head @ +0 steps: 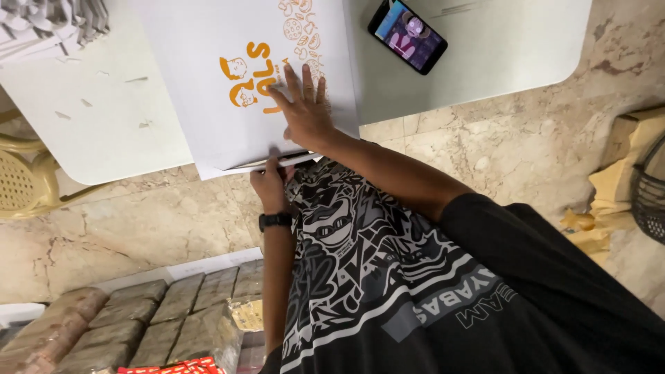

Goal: Folding flat cardboard pizza box templates into finished boxes and stacking them in a large bin.

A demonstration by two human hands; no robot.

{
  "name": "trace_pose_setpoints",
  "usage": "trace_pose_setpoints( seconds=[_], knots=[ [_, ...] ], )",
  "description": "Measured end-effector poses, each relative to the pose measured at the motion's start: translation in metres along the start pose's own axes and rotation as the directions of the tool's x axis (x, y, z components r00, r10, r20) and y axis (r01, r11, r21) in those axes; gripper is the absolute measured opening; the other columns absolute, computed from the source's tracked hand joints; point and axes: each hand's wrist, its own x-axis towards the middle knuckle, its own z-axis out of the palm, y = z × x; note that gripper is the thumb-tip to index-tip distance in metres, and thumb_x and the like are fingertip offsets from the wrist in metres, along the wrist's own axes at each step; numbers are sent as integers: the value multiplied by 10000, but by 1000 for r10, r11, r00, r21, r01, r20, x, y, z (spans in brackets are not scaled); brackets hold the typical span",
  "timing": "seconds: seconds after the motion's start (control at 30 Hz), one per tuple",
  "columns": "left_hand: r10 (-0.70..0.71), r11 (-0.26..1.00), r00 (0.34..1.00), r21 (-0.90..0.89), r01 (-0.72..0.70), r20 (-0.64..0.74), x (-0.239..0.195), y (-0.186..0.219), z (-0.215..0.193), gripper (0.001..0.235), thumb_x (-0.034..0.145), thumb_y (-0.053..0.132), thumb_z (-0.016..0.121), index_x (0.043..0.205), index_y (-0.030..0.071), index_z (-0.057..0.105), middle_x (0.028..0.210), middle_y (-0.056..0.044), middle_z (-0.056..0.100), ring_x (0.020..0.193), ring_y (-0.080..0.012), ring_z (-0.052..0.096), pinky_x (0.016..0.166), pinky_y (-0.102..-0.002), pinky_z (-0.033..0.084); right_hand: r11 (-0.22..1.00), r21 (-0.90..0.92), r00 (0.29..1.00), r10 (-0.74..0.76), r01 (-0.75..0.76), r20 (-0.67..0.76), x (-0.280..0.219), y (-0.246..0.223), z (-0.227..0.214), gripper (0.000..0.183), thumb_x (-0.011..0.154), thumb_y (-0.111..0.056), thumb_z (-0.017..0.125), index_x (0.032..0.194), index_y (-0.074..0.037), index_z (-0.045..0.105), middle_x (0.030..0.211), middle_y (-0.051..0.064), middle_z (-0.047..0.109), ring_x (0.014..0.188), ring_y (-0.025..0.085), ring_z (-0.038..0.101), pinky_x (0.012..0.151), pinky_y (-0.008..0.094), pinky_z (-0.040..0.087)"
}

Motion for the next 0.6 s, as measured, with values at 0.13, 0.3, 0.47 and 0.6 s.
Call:
trace_pose_setpoints(
  seconds=[0.13, 0.3, 0.47, 0.6],
  knots=[
    [-81, 997, 996, -4, 81, 43, 18, -7, -9, 340, 924, 245, 722, 896, -62, 579, 767, -136, 627, 700, -246, 747, 574, -301, 660, 949, 231, 917, -115, 215, -382, -57, 40, -42, 386, 831, -158, 842, 1164, -79, 664, 1315, 117, 571, 1278, 356, 537, 1138, 626, 336],
    [77, 543, 956, 792, -278, 283, -17, 12, -8, 405, 858, 541, 657, 886, 154, 774, 751, 20, 777, 654, -105, 733, 684, -286, 571, 633, 364, 727, 540, -683, 425, -126, 106, -42, 450, 965, -535, 584, 972, -100, 699, 837, 95, 781, 720, 252, 743, 740, 432, 546],
    [380, 101, 587, 598, -795, 715, 5, 23, 53, 391, 945, 369, 665, 1262, 184, 530, 1249, -56, 605, 1140, -257, 527, 897, -444, 457, 401, 528, 654, 321, -749, 685, -117, 91, -50, 537, 1003, -486, 541, 1332, -61, 561, 910, 81, 681, 723, 180, 622, 670, 340, 512],
    [408, -60, 513, 583, -810, 755, 44, 14, 111, 1393, 574, 497, 1062, 1640, 402, 170, 1746, -133, -57, 1597, -432, -124, 1079, -887, -50, 368, 629, 724, 248, -685, 644, -109, 94, -13, 371, 1057, -368, 522, 1201, -41, 620, 858, 73, 703, 630, 161, 612, 575, 297, 491]
  ],
)
